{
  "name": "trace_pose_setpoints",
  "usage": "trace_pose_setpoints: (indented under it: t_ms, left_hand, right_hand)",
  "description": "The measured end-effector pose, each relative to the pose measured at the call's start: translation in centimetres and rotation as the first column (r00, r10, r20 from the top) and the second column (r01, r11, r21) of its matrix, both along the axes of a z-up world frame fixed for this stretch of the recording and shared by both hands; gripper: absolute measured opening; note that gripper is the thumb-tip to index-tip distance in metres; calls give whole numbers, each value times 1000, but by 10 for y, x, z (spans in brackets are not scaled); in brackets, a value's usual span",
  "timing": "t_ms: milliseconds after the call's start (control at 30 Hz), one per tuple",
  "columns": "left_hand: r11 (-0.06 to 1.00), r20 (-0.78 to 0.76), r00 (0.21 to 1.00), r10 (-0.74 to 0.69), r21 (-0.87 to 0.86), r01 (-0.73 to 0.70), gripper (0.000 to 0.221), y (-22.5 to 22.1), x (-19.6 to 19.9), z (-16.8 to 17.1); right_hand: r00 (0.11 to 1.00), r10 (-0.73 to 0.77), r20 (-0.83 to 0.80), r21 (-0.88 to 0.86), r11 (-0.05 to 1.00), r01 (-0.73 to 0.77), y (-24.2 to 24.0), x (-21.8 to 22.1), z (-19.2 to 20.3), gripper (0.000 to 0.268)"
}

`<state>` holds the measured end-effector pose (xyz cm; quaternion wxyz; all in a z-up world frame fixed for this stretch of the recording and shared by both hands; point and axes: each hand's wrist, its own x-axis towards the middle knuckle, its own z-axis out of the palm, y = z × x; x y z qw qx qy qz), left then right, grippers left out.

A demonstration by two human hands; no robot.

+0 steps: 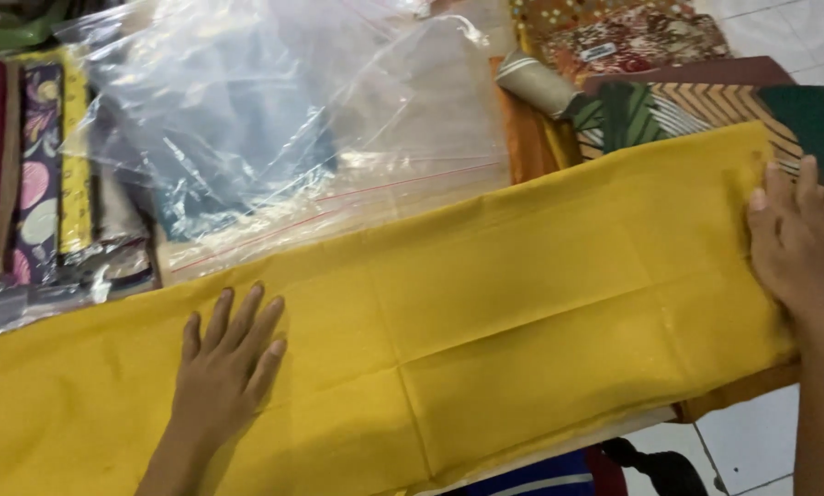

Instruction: Unfolding a large yellow cloth on a work table and cleaning it thoroughly with a lint roller.

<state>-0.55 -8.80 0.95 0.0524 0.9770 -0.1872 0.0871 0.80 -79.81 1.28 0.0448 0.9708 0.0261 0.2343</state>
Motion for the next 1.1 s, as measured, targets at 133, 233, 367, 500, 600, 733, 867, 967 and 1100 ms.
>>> trace_pose_setpoints:
  t_ms: [133,233,367,500,600,733,867,967,1100]
  left_hand:
    - [999,278,960,-34,35,25,35,-30,12,5]
    - [980,476,878,-44,190,-54,16,-79,26,14]
    - [935,358,870,-339,27,353,42,-172,43,17]
    - [801,339,768,-543,-68,595,56,-283,45,33]
    - [710,293,699,-652,-87,699,65,-352,52,35]
    - [608,262,621,-739,-139,782,63,-417,70,22]
    - [576,240,614,-752,-213,789,63,-446,84,7]
    - [604,242,641,-728,-215,767,64,-451,85,-4]
    - [657,344,728,-593,-317,684,70,-457,83,-14]
  right_hand:
    - [984,142,-106,213,970,-117,83,-47,46,57]
    - [941,121,-315,406,914,18,143,-73,74,66]
    - [921,114,-372,400,915,48,128,-88,46,68]
    - [965,-85,-248,304,939,161,80,-106,10,60]
    - [937,-230,-261,293,907,304,61,-122,25,68]
    - [804,-365,-471,443,690,572,61,-130,49,76]
    - [904,-236,-355,502,768,398,84,-128,59,74]
    - [947,-98,-305,484,841,243,95,-116,55,68]
    - [953,-84,-291,490,842,224,91,-96,31,64]
